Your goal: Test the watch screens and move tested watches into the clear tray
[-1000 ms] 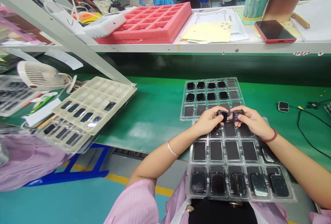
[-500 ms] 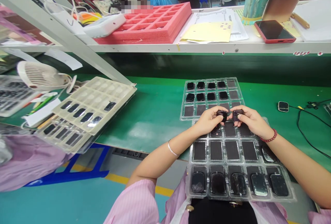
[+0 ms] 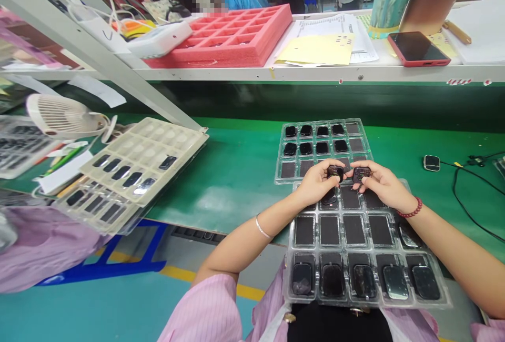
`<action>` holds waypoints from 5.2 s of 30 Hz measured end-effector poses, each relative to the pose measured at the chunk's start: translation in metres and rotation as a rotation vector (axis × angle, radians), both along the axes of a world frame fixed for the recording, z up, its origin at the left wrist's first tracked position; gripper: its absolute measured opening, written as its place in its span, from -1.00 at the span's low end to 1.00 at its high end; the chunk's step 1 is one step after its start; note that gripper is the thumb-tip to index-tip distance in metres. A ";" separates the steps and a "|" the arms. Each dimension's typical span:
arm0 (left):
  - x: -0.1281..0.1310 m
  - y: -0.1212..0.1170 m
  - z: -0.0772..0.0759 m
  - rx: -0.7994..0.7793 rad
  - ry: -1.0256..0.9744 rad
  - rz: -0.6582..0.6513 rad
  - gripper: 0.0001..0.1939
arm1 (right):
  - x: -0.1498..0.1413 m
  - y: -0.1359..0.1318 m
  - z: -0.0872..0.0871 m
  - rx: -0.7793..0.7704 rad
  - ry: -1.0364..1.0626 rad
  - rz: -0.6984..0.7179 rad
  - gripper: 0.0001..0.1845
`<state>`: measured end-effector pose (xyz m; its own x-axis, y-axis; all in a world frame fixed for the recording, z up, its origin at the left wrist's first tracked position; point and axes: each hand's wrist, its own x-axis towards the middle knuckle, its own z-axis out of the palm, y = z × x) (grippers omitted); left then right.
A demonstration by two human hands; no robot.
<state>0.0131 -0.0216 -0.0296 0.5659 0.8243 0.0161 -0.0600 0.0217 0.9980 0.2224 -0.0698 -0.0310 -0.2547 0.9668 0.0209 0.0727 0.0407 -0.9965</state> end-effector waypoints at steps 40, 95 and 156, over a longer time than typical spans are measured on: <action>-0.001 0.001 -0.005 0.041 0.026 -0.016 -0.44 | -0.001 0.002 -0.001 -0.014 0.059 -0.011 -0.52; -0.001 -0.001 0.001 -0.054 -0.021 -0.047 -0.67 | 0.000 -0.001 0.011 -0.080 0.026 -0.018 -0.73; -0.003 0.000 -0.001 0.006 0.087 -0.094 -0.59 | 0.002 -0.001 0.009 -0.070 0.033 -0.045 -0.83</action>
